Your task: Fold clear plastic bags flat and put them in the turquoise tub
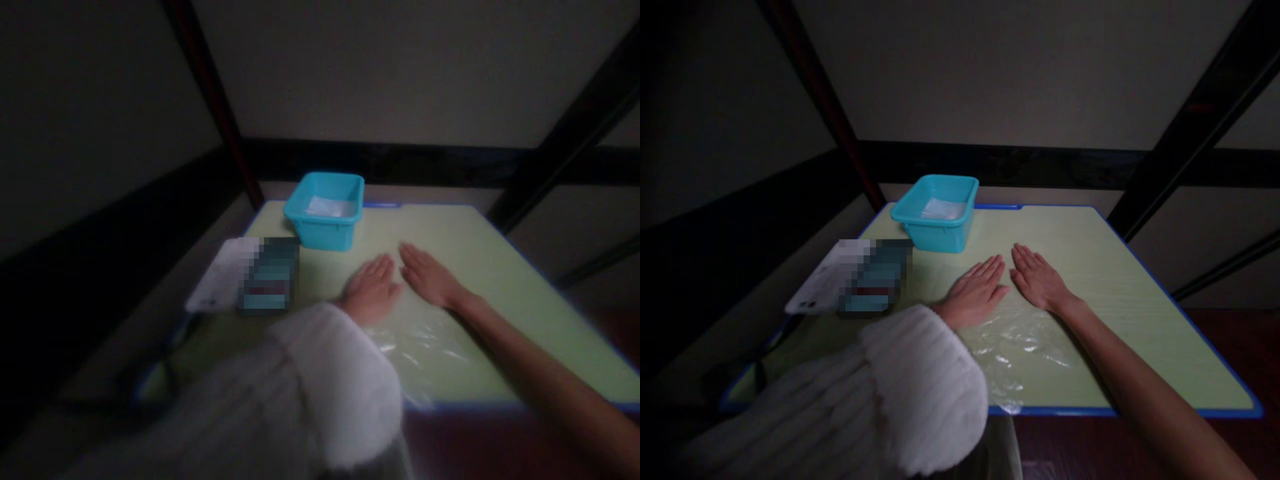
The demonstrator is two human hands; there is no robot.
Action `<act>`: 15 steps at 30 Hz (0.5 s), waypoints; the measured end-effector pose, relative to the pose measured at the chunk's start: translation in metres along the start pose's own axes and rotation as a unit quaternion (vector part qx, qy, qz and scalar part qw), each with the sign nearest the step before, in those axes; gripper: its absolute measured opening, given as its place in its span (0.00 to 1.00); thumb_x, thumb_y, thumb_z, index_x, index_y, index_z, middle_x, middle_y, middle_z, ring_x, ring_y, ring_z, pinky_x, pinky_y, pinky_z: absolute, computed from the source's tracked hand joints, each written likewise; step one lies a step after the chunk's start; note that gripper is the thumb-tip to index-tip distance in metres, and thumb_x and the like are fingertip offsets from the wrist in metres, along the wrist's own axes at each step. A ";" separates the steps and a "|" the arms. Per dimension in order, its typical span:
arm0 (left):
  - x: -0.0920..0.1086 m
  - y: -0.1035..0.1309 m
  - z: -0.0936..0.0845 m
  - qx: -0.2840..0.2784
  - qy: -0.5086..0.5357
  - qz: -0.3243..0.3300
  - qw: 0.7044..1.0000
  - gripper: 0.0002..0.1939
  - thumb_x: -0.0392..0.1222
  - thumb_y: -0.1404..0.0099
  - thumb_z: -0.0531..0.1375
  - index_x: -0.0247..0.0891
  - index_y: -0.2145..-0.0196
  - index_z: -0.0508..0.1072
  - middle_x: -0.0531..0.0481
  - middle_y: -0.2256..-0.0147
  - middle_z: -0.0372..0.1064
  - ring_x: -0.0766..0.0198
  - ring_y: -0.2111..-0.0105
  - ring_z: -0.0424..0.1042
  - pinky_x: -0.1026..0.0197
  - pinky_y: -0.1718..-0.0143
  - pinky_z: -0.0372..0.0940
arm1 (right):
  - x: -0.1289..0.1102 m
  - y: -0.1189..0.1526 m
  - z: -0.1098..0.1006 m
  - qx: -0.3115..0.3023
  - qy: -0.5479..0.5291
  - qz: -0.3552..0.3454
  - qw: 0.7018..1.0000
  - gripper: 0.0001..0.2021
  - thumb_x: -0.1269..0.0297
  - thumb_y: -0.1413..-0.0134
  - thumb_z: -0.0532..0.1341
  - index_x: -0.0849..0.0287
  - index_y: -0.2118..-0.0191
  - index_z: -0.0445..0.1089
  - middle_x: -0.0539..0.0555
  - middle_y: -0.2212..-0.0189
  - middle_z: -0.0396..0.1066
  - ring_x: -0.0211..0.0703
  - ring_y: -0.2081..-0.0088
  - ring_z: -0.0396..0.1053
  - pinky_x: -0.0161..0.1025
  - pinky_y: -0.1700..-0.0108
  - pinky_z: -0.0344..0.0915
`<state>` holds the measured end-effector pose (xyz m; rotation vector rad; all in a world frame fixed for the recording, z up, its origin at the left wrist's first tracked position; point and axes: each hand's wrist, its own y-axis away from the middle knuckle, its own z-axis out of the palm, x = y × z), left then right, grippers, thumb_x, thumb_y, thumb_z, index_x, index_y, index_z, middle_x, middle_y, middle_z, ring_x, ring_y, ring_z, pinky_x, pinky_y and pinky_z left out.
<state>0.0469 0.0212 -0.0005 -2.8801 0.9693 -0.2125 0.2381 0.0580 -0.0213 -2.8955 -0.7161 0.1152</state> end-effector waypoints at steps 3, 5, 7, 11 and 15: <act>-0.016 0.012 -0.003 0.009 0.000 0.000 1.000 0.28 0.48 0.28 0.38 0.25 0.39 0.53 0.37 0.36 0.46 0.59 0.36 0.46 0.56 0.37 0.44 | 0.000 0.000 -0.001 0.005 -0.003 -0.003 1.000 0.30 0.55 0.37 0.38 0.69 0.36 0.48 0.63 0.36 0.47 0.51 0.36 0.45 0.51 0.38 0.47; -0.026 0.021 -0.004 0.026 -0.002 -0.001 1.000 0.27 0.48 0.28 0.40 0.25 0.40 0.54 0.37 0.37 0.47 0.59 0.37 0.47 0.56 0.37 0.44 | 0.000 0.001 -0.001 0.010 -0.004 -0.005 1.000 0.30 0.55 0.37 0.38 0.66 0.35 0.47 0.62 0.36 0.47 0.50 0.36 0.45 0.51 0.38 0.47; -0.035 0.029 -0.005 0.039 -0.006 -0.005 0.999 0.26 0.47 0.28 0.41 0.25 0.40 0.55 0.37 0.37 0.48 0.59 0.37 0.48 0.56 0.37 0.44 | 0.002 0.001 0.000 0.013 -0.004 -0.006 1.000 0.29 0.54 0.36 0.38 0.65 0.35 0.46 0.61 0.36 0.48 0.50 0.36 0.45 0.51 0.38 0.47; -0.047 0.041 -0.008 0.049 -0.009 -0.015 0.999 0.25 0.46 0.29 0.44 0.25 0.41 0.56 0.36 0.38 0.50 0.58 0.37 0.50 0.56 0.38 0.45 | 0.004 0.002 0.002 0.014 -0.002 -0.003 1.000 0.30 0.53 0.36 0.38 0.64 0.34 0.46 0.60 0.36 0.47 0.49 0.36 0.44 0.49 0.37 0.47; -0.048 0.043 -0.010 0.055 -0.009 -0.028 0.998 0.26 0.47 0.30 0.46 0.25 0.42 0.56 0.35 0.38 0.51 0.57 0.37 0.50 0.55 0.38 0.46 | 0.008 -0.004 0.001 -0.007 -0.003 -0.010 1.000 0.31 0.52 0.36 0.38 0.68 0.35 0.48 0.63 0.36 0.46 0.50 0.36 0.44 0.50 0.37 0.46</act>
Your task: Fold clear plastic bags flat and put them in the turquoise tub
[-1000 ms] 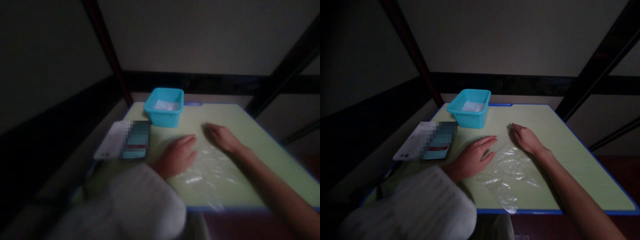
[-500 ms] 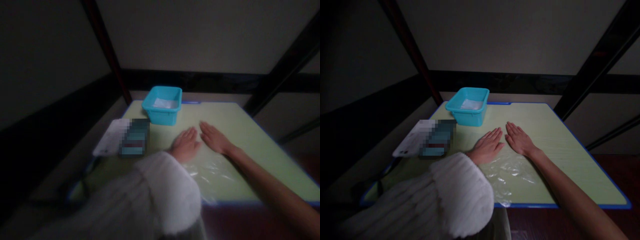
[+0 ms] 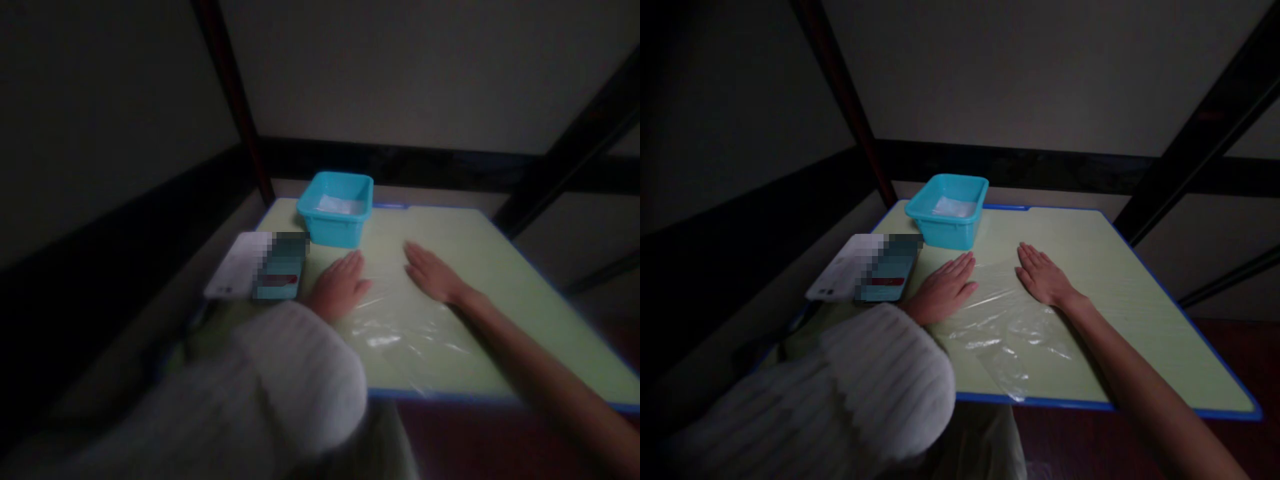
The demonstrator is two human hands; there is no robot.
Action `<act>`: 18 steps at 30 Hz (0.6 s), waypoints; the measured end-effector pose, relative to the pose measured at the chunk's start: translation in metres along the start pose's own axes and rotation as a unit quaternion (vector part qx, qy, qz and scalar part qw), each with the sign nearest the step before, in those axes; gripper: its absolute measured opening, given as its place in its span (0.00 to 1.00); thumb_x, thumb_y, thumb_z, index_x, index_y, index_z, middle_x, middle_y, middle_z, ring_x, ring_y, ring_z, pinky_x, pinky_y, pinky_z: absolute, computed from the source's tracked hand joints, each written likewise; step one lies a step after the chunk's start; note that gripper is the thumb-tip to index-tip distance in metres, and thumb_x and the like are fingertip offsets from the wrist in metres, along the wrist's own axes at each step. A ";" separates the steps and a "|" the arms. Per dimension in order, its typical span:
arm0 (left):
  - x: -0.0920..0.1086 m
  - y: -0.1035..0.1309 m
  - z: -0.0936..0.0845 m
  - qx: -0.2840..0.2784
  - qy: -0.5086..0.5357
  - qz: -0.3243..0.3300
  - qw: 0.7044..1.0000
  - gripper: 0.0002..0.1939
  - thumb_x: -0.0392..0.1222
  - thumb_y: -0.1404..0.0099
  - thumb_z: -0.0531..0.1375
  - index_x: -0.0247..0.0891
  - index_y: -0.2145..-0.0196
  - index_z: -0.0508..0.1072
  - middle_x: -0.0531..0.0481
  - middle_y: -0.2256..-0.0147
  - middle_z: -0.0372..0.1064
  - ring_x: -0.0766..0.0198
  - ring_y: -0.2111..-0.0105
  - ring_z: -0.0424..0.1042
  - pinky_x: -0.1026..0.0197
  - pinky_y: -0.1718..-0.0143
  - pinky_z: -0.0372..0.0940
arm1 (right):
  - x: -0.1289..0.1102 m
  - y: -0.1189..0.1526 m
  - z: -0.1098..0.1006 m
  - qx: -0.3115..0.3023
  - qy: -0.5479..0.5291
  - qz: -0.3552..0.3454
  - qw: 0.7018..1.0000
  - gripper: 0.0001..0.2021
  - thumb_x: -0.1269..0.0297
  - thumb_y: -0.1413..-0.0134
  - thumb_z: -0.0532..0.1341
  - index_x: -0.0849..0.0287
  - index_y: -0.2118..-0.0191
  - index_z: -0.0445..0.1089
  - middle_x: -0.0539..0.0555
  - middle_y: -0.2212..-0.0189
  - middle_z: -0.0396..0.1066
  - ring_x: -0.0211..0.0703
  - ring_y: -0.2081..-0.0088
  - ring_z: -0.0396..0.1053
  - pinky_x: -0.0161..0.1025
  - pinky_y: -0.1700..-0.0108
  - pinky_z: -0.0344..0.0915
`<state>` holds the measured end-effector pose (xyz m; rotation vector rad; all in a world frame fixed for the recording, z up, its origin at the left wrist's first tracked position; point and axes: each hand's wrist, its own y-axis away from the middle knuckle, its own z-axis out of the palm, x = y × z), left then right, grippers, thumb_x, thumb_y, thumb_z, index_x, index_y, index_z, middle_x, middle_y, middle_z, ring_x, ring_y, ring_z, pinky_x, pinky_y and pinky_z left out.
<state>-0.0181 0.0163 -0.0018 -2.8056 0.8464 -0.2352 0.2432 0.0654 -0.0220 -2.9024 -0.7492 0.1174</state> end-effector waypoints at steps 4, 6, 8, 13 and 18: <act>0.002 -0.004 0.002 0.002 -0.016 -0.027 1.000 0.29 0.49 0.30 0.46 0.22 0.41 0.55 0.33 0.38 0.50 0.54 0.37 0.50 0.53 0.38 0.46 | 0.008 -0.016 0.001 -0.006 -0.015 -0.015 1.000 0.31 0.52 0.36 0.37 0.66 0.35 0.47 0.62 0.36 0.46 0.49 0.36 0.43 0.51 0.37 0.46; 0.002 -0.006 0.002 0.001 -0.024 -0.035 0.999 0.30 0.50 0.31 0.46 0.21 0.41 0.55 0.32 0.38 0.50 0.53 0.37 0.49 0.53 0.38 0.46 | 0.012 -0.025 0.001 -0.005 -0.028 -0.026 0.999 0.30 0.51 0.36 0.38 0.62 0.34 0.47 0.59 0.36 0.46 0.48 0.36 0.43 0.51 0.37 0.46; 0.002 -0.008 0.002 -0.004 -0.030 -0.041 0.999 0.31 0.51 0.31 0.46 0.20 0.41 0.54 0.31 0.38 0.49 0.52 0.37 0.49 0.54 0.38 0.46 | 0.017 -0.031 0.000 -0.010 -0.040 -0.026 0.999 0.30 0.49 0.37 0.38 0.60 0.34 0.47 0.58 0.36 0.47 0.48 0.35 0.43 0.51 0.37 0.46; 0.003 -0.008 0.002 -0.004 -0.024 -0.047 0.999 0.31 0.52 0.31 0.46 0.23 0.40 0.53 0.32 0.38 0.49 0.52 0.37 0.47 0.52 0.38 0.45 | 0.034 -0.027 -0.006 -0.022 -0.040 0.012 0.999 0.30 0.49 0.37 0.38 0.58 0.34 0.47 0.55 0.35 0.46 0.49 0.35 0.42 0.52 0.37 0.45; 0.002 -0.008 0.002 -0.010 -0.009 -0.049 0.999 0.31 0.52 0.31 0.45 0.22 0.40 0.52 0.31 0.38 0.48 0.52 0.37 0.47 0.51 0.38 0.45 | 0.057 -0.009 -0.008 -0.011 -0.015 0.083 0.996 0.31 0.49 0.37 0.37 0.61 0.34 0.46 0.59 0.35 0.46 0.51 0.36 0.43 0.56 0.38 0.46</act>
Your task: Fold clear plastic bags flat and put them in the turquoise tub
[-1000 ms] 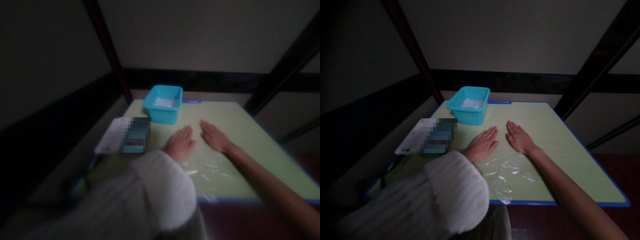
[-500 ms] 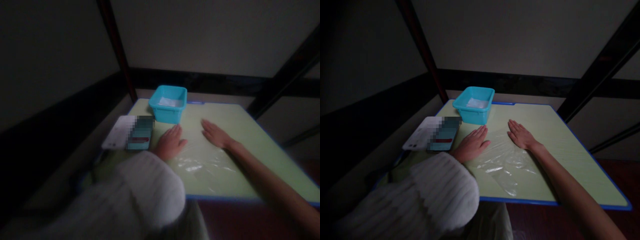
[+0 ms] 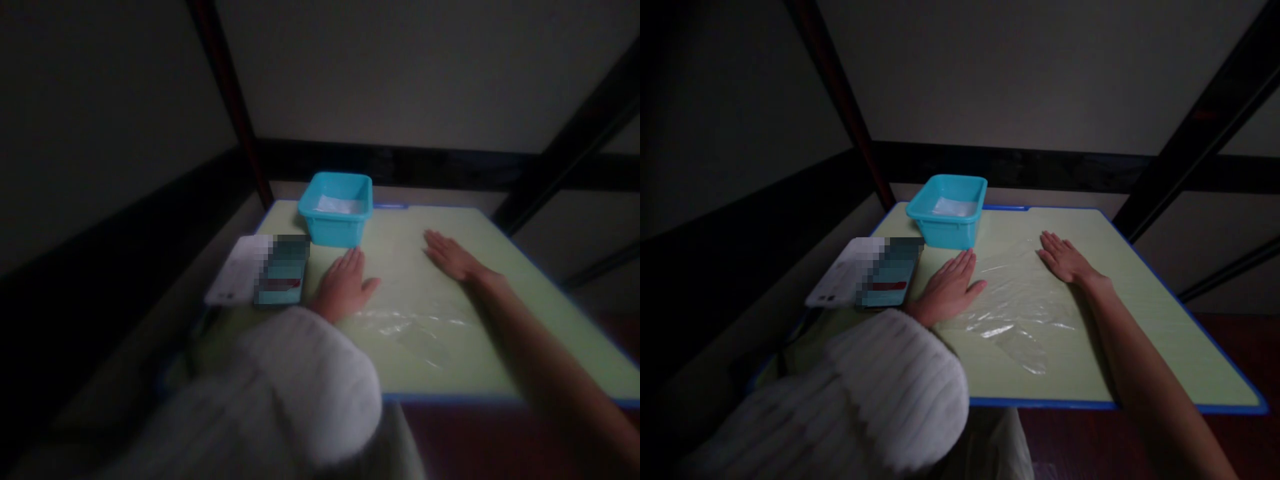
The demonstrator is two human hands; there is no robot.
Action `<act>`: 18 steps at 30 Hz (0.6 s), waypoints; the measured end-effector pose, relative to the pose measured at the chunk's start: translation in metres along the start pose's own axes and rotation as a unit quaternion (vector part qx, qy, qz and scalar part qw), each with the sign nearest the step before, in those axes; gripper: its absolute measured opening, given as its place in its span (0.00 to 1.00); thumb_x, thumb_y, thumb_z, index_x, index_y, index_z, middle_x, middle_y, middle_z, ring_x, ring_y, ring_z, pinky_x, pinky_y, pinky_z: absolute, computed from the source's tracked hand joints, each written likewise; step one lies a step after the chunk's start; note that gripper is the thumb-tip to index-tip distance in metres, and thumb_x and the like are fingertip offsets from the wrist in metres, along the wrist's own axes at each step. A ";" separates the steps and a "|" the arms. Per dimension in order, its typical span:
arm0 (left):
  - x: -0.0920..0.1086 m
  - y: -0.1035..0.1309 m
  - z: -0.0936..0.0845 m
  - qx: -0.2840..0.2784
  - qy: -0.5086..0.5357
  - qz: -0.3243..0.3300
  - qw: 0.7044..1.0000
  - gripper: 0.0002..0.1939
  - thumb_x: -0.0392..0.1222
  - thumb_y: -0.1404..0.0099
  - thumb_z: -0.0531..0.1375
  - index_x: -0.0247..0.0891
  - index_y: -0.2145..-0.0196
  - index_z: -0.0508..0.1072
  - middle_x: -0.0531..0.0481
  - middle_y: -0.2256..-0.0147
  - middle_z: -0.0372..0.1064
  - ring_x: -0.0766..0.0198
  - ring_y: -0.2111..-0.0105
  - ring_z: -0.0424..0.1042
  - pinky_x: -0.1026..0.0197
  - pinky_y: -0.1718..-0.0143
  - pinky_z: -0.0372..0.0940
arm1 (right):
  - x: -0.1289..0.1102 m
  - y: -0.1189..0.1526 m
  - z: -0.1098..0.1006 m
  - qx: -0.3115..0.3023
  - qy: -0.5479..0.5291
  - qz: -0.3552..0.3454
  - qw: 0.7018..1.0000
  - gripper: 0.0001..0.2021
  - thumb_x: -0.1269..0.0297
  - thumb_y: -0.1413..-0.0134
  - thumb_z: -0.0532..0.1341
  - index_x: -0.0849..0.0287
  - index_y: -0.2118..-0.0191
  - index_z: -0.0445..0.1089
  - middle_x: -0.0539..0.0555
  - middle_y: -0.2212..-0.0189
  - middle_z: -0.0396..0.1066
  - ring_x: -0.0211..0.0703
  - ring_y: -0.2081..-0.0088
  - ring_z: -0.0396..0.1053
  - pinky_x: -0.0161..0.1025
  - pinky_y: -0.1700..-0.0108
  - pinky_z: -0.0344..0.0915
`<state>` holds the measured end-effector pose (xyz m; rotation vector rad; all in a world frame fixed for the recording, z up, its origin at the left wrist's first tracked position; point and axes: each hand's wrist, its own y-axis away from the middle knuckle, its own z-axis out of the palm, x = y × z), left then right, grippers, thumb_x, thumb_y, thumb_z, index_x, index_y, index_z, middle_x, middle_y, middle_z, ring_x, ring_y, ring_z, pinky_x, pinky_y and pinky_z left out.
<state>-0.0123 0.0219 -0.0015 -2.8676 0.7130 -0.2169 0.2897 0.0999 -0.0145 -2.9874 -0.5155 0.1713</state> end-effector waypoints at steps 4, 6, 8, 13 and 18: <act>0.003 -0.001 -0.007 0.006 0.015 -0.003 1.000 0.32 0.52 0.31 0.44 0.21 0.40 0.51 0.31 0.37 0.47 0.52 0.36 0.46 0.51 0.38 0.46 | -0.001 0.007 -0.008 0.034 0.003 0.007 0.999 0.31 0.51 0.36 0.37 0.64 0.34 0.45 0.62 0.35 0.44 0.53 0.35 0.41 0.57 0.38 0.45; 0.008 -0.001 -0.013 0.023 0.023 0.000 0.999 0.31 0.51 0.31 0.45 0.21 0.40 0.52 0.32 0.37 0.46 0.52 0.36 0.45 0.51 0.37 0.44 | -0.015 0.008 -0.013 0.051 -0.005 -0.019 0.998 0.30 0.52 0.36 0.37 0.63 0.34 0.43 0.61 0.35 0.44 0.52 0.35 0.41 0.55 0.37 0.45; 0.017 -0.002 -0.016 0.039 0.032 0.017 0.999 0.31 0.50 0.31 0.45 0.22 0.40 0.52 0.32 0.37 0.45 0.53 0.36 0.44 0.51 0.37 0.43 | -0.036 0.007 -0.016 0.055 -0.009 -0.055 0.997 0.30 0.52 0.36 0.38 0.62 0.33 0.42 0.59 0.35 0.43 0.51 0.35 0.41 0.53 0.37 0.45; 0.035 -0.004 -0.006 0.008 0.036 0.076 0.996 0.31 0.49 0.32 0.45 0.21 0.40 0.51 0.31 0.37 0.47 0.54 0.36 0.45 0.52 0.37 0.44 | -0.085 0.005 -0.005 0.022 -0.019 -0.127 0.992 0.30 0.52 0.36 0.40 0.65 0.35 0.47 0.61 0.36 0.46 0.50 0.36 0.44 0.49 0.37 0.46; 0.033 -0.003 0.008 -0.012 0.030 0.061 0.998 0.32 0.52 0.31 0.43 0.21 0.40 0.52 0.32 0.37 0.47 0.53 0.36 0.46 0.53 0.37 0.43 | -0.094 0.007 0.010 0.017 -0.025 -0.133 0.991 0.29 0.52 0.36 0.39 0.62 0.35 0.49 0.59 0.36 0.48 0.48 0.36 0.45 0.50 0.37 0.46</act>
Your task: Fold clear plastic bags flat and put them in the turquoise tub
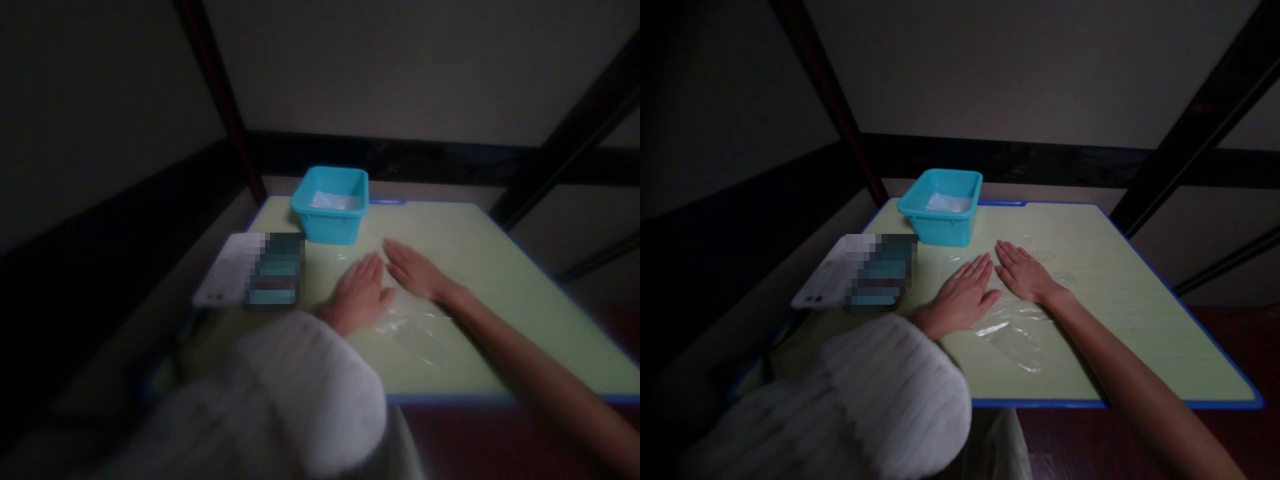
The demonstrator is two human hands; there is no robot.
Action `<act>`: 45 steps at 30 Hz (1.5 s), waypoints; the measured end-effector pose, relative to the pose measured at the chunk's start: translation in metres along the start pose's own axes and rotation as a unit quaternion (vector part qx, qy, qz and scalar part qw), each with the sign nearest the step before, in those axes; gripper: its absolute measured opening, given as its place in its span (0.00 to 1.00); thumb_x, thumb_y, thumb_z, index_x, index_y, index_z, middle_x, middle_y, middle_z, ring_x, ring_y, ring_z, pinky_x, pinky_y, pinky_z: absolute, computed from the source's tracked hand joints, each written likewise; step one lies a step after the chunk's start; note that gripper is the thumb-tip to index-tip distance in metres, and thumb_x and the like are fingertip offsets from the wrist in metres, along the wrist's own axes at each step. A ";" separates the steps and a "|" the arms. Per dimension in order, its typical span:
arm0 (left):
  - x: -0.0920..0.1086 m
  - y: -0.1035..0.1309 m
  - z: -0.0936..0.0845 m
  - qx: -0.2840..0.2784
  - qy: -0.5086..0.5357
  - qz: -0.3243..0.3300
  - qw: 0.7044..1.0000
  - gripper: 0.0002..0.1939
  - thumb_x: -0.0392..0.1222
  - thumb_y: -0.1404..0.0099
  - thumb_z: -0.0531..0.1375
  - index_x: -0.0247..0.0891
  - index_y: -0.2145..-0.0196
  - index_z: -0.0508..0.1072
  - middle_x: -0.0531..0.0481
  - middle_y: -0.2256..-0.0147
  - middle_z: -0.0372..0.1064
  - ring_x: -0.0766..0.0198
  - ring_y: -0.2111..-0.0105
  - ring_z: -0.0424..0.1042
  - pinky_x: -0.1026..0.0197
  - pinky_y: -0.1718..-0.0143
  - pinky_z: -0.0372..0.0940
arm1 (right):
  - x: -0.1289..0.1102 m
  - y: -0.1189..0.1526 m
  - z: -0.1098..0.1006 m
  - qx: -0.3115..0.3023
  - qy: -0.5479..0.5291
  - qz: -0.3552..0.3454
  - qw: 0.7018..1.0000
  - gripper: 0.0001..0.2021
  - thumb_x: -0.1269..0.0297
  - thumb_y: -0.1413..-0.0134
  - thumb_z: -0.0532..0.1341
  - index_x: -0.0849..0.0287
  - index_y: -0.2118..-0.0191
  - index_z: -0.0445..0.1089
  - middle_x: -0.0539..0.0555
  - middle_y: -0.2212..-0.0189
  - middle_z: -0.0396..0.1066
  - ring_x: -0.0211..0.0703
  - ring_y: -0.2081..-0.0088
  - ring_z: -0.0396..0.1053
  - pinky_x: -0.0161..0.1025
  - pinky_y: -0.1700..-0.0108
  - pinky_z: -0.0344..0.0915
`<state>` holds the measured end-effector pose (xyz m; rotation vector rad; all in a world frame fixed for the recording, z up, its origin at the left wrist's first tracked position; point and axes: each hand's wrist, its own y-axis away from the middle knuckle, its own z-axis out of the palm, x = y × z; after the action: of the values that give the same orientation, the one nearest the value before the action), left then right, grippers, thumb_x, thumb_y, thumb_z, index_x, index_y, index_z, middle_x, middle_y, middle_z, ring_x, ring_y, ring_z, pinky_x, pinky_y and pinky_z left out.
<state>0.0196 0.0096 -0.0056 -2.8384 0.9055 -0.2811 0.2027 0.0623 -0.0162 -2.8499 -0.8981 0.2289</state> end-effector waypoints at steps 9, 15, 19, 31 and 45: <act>-0.007 0.005 -0.002 0.000 0.007 -0.044 0.999 0.32 0.54 0.30 0.42 0.25 0.39 0.52 0.38 0.36 0.45 0.54 0.36 0.44 0.52 0.37 0.43 | 0.035 0.006 -0.005 -0.012 0.015 0.045 0.999 0.30 0.53 0.37 0.40 0.63 0.35 0.48 0.58 0.36 0.48 0.50 0.36 0.44 0.51 0.37 0.47; -0.016 0.011 -0.008 -0.009 -0.006 -0.079 0.997 0.31 0.52 0.30 0.43 0.25 0.39 0.52 0.38 0.36 0.44 0.53 0.36 0.44 0.52 0.37 0.43 | 0.048 0.010 -0.007 -0.017 0.026 0.078 0.996 0.30 0.52 0.37 0.39 0.62 0.35 0.48 0.57 0.36 0.47 0.50 0.36 0.44 0.50 0.37 0.46; -0.020 0.014 -0.012 -0.012 -0.029 -0.091 0.995 0.32 0.53 0.31 0.44 0.26 0.39 0.52 0.39 0.36 0.44 0.52 0.36 0.44 0.52 0.38 0.44 | 0.058 0.014 -0.010 -0.024 0.039 0.104 0.994 0.30 0.52 0.37 0.38 0.61 0.34 0.47 0.56 0.36 0.47 0.50 0.35 0.44 0.50 0.37 0.47; -0.016 0.015 -0.019 -0.005 -0.034 -0.093 0.995 0.34 0.55 0.32 0.47 0.26 0.39 0.52 0.37 0.36 0.43 0.49 0.36 0.44 0.49 0.38 0.46 | 0.072 0.028 -0.027 0.010 0.021 0.196 0.980 0.31 0.54 0.37 0.37 0.69 0.36 0.49 0.64 0.36 0.46 0.54 0.35 0.43 0.57 0.38 0.44; 0.003 0.008 -0.008 -0.011 -0.020 0.033 0.999 0.32 0.51 0.31 0.43 0.20 0.40 0.51 0.33 0.37 0.46 0.54 0.36 0.45 0.55 0.37 0.42 | -0.043 0.051 -0.008 0.028 0.045 0.052 0.997 0.30 0.54 0.36 0.40 0.72 0.37 0.50 0.67 0.37 0.49 0.52 0.36 0.45 0.50 0.38 0.48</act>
<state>0.0163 0.0008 0.0014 -2.8173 0.9974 -0.2058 0.1977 -0.0043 -0.0135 -2.8315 -0.7171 0.1343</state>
